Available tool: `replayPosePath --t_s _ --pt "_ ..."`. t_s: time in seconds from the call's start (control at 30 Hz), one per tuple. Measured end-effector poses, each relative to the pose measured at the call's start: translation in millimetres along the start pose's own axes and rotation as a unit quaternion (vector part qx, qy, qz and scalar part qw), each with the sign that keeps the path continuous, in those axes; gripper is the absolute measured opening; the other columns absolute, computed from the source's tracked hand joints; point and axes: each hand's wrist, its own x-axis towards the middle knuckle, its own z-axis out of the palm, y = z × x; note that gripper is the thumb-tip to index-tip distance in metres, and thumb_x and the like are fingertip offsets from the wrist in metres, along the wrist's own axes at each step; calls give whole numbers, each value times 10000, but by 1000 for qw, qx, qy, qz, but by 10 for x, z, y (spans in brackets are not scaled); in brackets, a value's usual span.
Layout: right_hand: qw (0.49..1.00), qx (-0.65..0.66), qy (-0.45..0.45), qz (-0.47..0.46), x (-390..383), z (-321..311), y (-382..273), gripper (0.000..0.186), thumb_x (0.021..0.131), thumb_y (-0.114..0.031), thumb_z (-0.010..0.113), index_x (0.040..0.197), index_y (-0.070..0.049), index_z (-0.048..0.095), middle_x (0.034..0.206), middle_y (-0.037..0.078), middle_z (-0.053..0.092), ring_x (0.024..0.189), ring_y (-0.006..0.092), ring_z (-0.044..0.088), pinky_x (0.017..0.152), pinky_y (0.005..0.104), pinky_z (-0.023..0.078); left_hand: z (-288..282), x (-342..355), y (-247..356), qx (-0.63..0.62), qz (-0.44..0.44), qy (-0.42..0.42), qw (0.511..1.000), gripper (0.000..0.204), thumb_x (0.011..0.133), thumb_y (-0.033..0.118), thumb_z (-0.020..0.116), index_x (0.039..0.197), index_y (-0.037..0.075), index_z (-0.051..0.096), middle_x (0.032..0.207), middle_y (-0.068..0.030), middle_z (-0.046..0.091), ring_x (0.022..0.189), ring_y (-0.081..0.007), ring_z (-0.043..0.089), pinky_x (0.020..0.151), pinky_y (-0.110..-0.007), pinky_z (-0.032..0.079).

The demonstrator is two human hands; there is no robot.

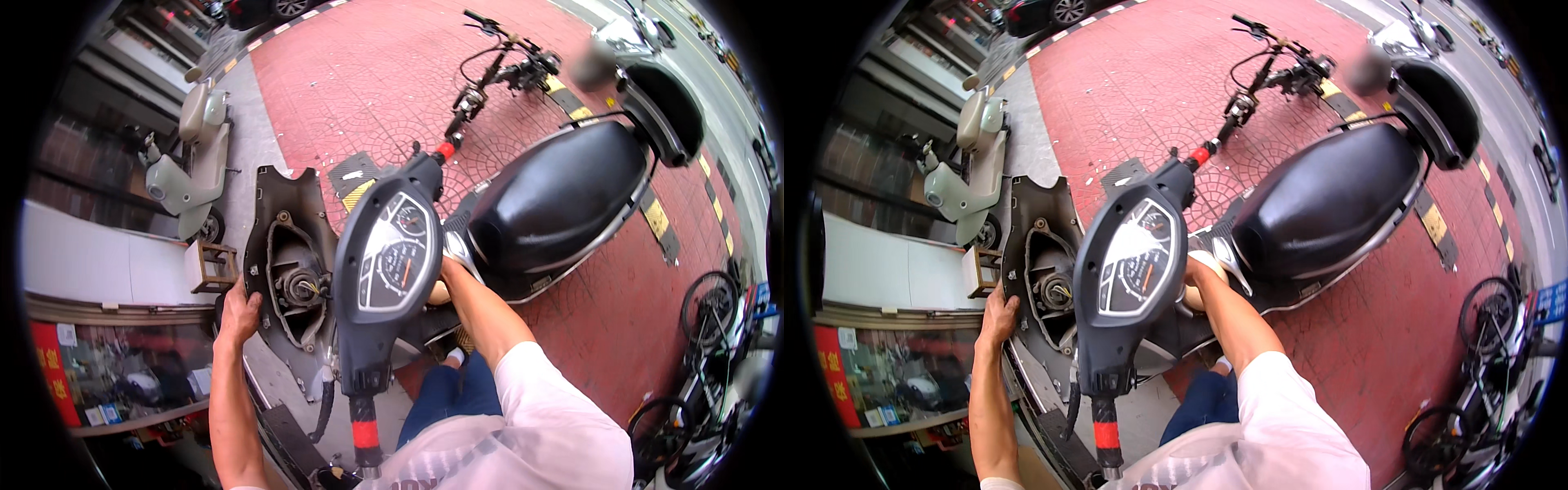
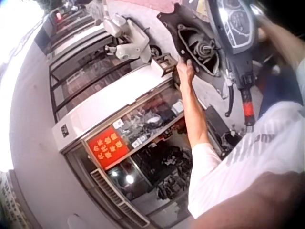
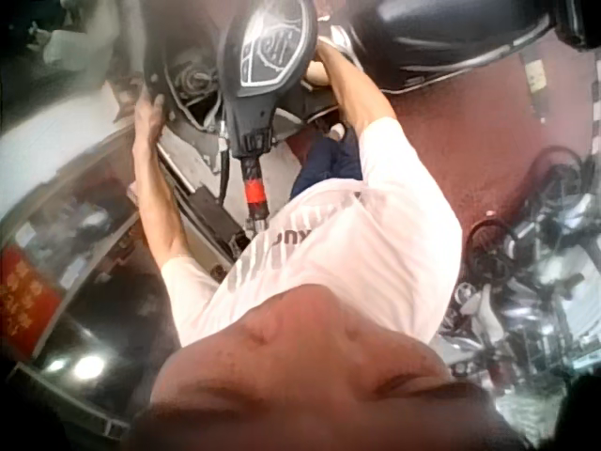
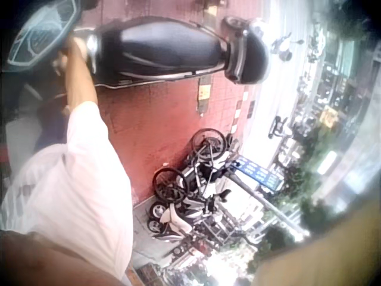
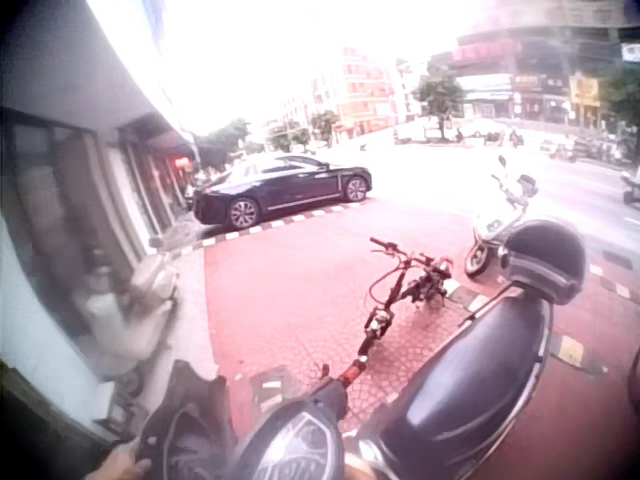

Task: The person removes a light housing from a motorcycle, takes it inside to a workbench to remove a component from the back, and then returns to the motorcycle to install the component and housing back onto the front of the vehicle.

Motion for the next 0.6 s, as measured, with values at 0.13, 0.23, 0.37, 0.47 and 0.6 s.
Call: replayPosePath --t_s 0.13,0.23,0.37,0.47,0.6 --pt "999 -28 4 18 203 -123 -7 292 954 -60 647 1230 -29 735 1071 111 794 902 227 743 766 359 576 11 -38 59 -30 -2 14 999 624 871 88 548 1487 -5 516 1245 -318 689 1200 -494 644 1067 -450 479" --pt "999 -43 9 32 276 -143 20 289 956 -63 648 1229 -26 735 1070 112 793 902 226 743 765 360 576 16 -64 141 -39 -5 20 999 622 875 91 546 1489 -4 511 1243 -316 689 1194 -496 641 1064 -443 479" --pt "997 -60 15 39 327 -138 42 285 958 -66 650 1227 -22 735 1068 113 793 902 226 743 765 360 575 -9 -42 166 -15 -22 15 1000 623 870 95 541 1485 -2 512 1255 -321 677 1202 -510 622 1062 -448 478" --pt "996 -72 18 40 380 -146 60 282 960 -69 651 1225 -20 735 1066 114 793 902 226 743 764 360 575 -5 -47 178 -27 -40 17 999 602 878 93 551 1469 -14 524 1237 -318 684 1189 -517 616 1052 -454 482" --pt "996 -83 23 39 449 -172 76 279 963 -73 652 1223 -16 735 1064 116 793 902 225 743 764 361 575 20 -38 116 -38 -39 22 998 596 886 91 563 1474 -6 530 1235 -320 689 1191 -503 626 1054 -449 482"
